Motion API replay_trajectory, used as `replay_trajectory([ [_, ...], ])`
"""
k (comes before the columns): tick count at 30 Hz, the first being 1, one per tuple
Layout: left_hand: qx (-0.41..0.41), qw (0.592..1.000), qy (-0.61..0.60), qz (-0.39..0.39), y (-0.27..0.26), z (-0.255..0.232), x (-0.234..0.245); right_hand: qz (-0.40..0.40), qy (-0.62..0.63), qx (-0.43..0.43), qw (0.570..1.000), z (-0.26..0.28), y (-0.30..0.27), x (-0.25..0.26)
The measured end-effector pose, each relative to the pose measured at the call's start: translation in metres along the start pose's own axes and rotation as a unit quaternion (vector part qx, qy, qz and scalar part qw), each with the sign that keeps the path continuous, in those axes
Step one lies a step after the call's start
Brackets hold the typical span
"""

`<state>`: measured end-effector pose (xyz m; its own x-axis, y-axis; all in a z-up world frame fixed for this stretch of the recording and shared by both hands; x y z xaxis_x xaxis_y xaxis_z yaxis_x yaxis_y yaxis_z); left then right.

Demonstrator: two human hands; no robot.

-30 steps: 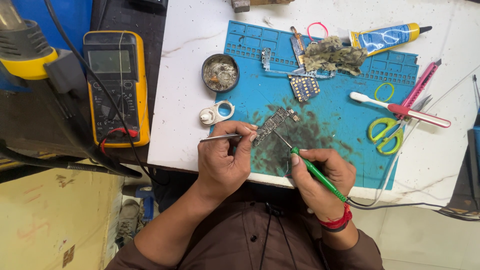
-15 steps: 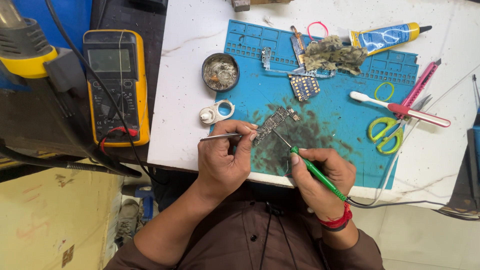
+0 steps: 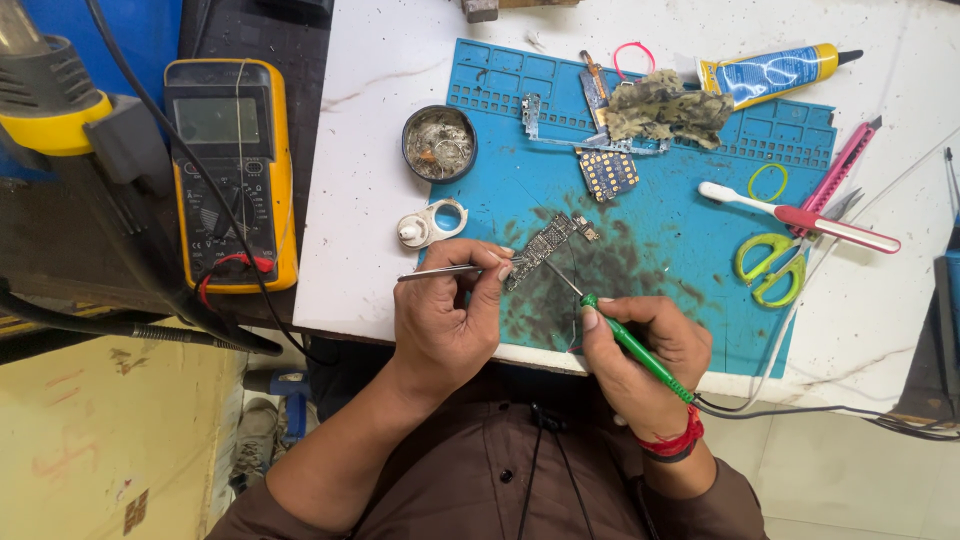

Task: The person uses a soldering iron and tweezers to work on a small circuit board, then uses a hot air gun to heat components. Finally, the person picks up a smartphone, connects a charging cable, and enters a passcode to verify the device powers on.

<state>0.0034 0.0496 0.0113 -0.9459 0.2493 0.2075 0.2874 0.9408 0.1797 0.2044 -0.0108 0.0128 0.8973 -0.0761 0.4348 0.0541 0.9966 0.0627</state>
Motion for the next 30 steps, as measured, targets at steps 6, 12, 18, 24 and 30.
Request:
replay_trajectory([
  [6, 0.004, 1.0, -0.003, 0.001, -0.0005, 0.0009, -0.0002, 0.003, -0.009, 0.011, 1.0, 0.0014, 0.0008, 0.0002],
  [12, -0.004, 1.0, -0.005, 0.003, -0.0006, 0.0008, -0.0002, 0.002, -0.012, 0.012, 1.0, 0.0019, 0.0007, 0.0004],
  [18, 0.0, 1.0, -0.007, 0.003, -0.0005, 0.0012, -0.0004, -0.005, -0.004, 0.002, 1.0, 0.0013, 0.0003, 0.0002],
  [24, 0.001, 1.0, -0.004, 0.003, -0.0004, 0.0013, -0.0001, -0.005, 0.005, 0.005, 1.0, 0.0013, 0.001, -0.0004],
  [30, -0.008, 1.0, -0.012, 0.004, -0.0003, 0.0011, -0.0008, -0.011, -0.001, 0.007, 1.0, 0.0007, 0.0, -0.0004],
])
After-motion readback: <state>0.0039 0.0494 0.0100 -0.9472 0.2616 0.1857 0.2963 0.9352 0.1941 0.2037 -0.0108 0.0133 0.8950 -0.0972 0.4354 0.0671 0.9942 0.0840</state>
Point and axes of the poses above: each hand's wrist, its own y-axis towards the middle knuckle, its own x-axis out of the back of the hand, z = x × y, the point moved 5 cm from there along y, towards the middle knuckle, and after that the axes turned 13 degrees about z, right-handed, at the moved point
